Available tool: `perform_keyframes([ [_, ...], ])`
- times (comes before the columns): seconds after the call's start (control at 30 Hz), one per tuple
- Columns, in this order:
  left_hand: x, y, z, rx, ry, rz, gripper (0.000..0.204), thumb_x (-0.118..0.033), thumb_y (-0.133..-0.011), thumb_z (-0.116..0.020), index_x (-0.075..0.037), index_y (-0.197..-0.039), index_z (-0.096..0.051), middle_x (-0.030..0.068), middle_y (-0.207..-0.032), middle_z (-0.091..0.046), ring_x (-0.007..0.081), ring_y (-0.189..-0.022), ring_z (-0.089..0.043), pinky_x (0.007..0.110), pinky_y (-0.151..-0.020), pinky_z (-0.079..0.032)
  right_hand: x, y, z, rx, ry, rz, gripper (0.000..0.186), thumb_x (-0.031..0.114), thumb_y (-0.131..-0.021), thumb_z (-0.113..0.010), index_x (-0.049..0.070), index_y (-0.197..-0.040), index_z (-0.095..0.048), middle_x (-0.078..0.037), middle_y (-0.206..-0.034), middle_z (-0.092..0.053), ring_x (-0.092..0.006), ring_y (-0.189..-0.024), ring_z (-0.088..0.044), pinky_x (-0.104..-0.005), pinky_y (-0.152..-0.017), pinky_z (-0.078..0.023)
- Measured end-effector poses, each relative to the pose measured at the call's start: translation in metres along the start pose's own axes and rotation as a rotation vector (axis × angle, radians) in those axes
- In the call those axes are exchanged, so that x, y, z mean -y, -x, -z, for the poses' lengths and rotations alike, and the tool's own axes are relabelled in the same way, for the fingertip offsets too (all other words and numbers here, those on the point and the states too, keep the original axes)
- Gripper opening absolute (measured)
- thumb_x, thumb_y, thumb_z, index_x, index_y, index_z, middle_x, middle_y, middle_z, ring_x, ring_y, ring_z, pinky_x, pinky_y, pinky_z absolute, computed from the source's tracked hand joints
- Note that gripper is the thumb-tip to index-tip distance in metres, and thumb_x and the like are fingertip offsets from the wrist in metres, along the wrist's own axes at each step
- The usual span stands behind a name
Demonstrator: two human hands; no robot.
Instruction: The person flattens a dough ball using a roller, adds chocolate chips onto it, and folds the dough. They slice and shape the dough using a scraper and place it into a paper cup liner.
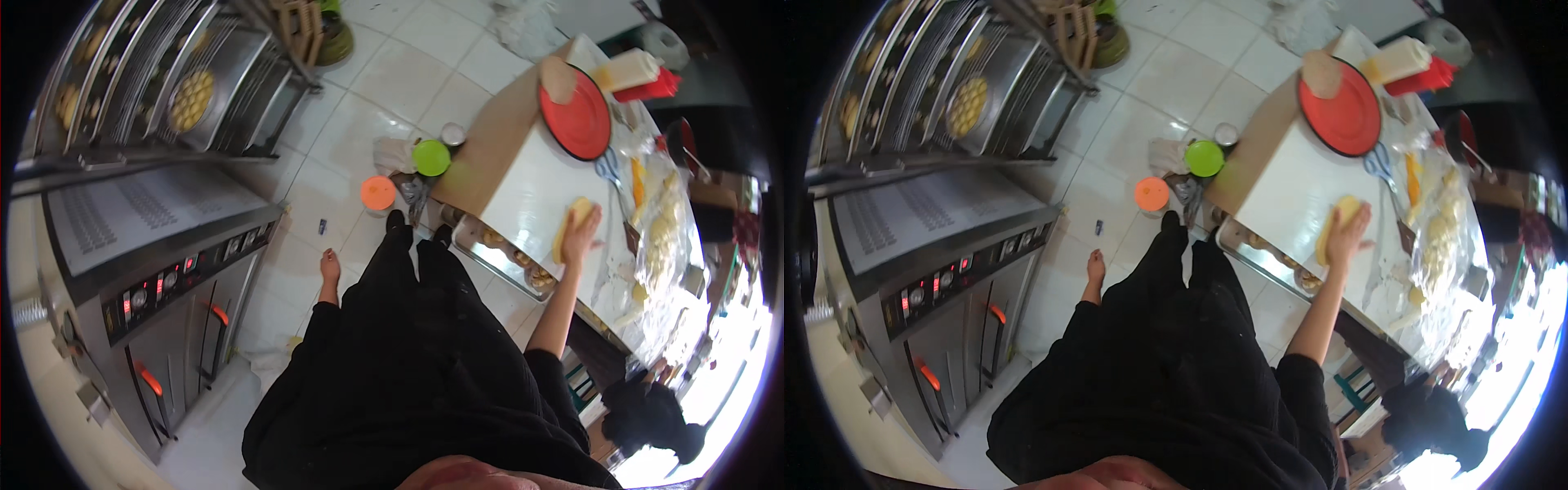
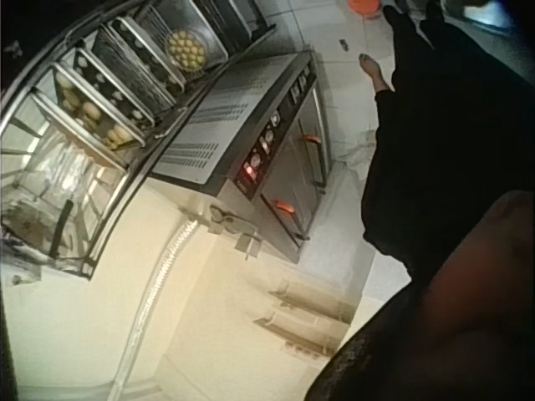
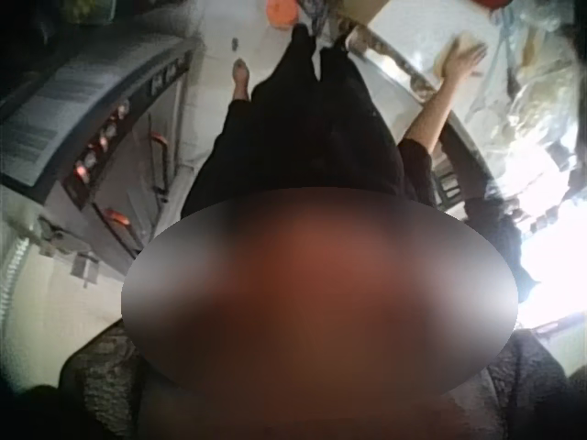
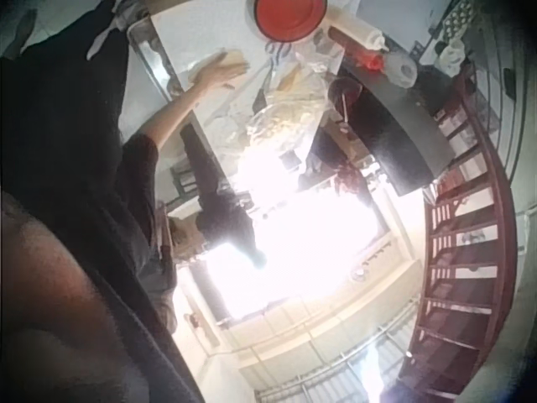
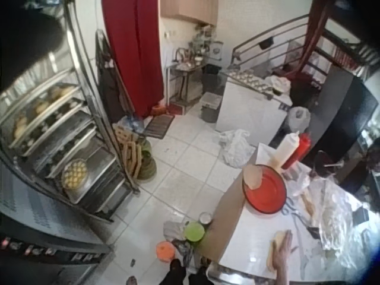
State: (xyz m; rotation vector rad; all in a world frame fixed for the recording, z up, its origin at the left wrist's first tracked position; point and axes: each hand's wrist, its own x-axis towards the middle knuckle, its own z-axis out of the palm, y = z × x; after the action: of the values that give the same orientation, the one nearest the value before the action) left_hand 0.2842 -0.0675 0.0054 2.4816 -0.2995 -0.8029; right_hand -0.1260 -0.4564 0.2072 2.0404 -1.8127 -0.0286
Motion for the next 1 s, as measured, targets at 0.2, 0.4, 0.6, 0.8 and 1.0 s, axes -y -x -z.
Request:
perform_keyframes([
  [0.2,-0.011,-0.011,-0.001,0.107,0.089,0.064,0.037,-0.027,-0.087,-0.039,0.000,-0.111,-0.048,0.0182,-0.111,-0.051,0.0304,-0.104,-0.048,0.035,-0.088,-0.037,0.003,0.008,0.038,-0.001,-0.689,-0.332,0.058,0.037,-0.089,-0.033,0.010,-0.135,-0.011,-0.009,-0.140,-0.016,-0.0227,-0.130,-0.010,-0.0560,-0.097,0.006],
  [0.4,0.021,-0.009,-0.020,0.421,-0.506,-0.110,0.051,-0.039,-0.086,-0.032,0.003,-0.111,-0.047,0.0219,-0.114,-0.047,0.0377,-0.107,-0.042,0.039,-0.090,-0.033,0.033,0.042,0.056,0.220,-0.509,-0.105,0.070,0.049,-0.082,-0.038,0.008,-0.134,-0.015,-0.009,-0.140,-0.014,-0.0241,-0.130,-0.010,-0.0571,-0.097,0.007],
  [0.6,-0.019,-0.030,-0.032,0.437,-0.446,-0.248,0.049,-0.037,-0.086,-0.033,0.004,-0.109,-0.048,0.0223,-0.114,-0.048,0.0368,-0.107,-0.043,0.039,-0.089,-0.034,0.038,0.039,0.063,0.028,-0.559,-0.182,0.079,0.057,-0.078,-0.038,0.008,-0.134,-0.014,-0.009,-0.141,-0.010,-0.0256,-0.130,-0.009,-0.0596,-0.095,0.007],
  [0.8,-0.084,-0.070,-0.047,0.463,-0.400,-0.404,0.048,-0.035,-0.086,-0.034,0.005,-0.108,-0.048,0.0227,-0.113,-0.048,0.0360,-0.107,-0.043,0.040,-0.089,-0.034,0.028,0.049,0.067,-0.005,-0.455,-0.234,0.078,0.058,-0.078,-0.039,0.008,-0.134,-0.017,-0.009,-0.140,-0.012,-0.0256,-0.130,-0.010,-0.0590,-0.096,0.007],
  [1.0,-0.096,-0.111,-0.077,0.470,-0.130,-0.298,0.040,-0.033,-0.085,-0.039,0.002,-0.100,-0.052,0.0069,-0.071,-0.052,0.0200,-0.063,-0.050,0.033,-0.059,-0.042,0.028,0.050,0.068,0.201,-0.614,-0.179,0.072,0.052,-0.079,-0.043,0.008,-0.132,-0.022,-0.009,-0.138,-0.021,-0.0224,-0.128,-0.017,-0.0580,-0.097,0.005],
])
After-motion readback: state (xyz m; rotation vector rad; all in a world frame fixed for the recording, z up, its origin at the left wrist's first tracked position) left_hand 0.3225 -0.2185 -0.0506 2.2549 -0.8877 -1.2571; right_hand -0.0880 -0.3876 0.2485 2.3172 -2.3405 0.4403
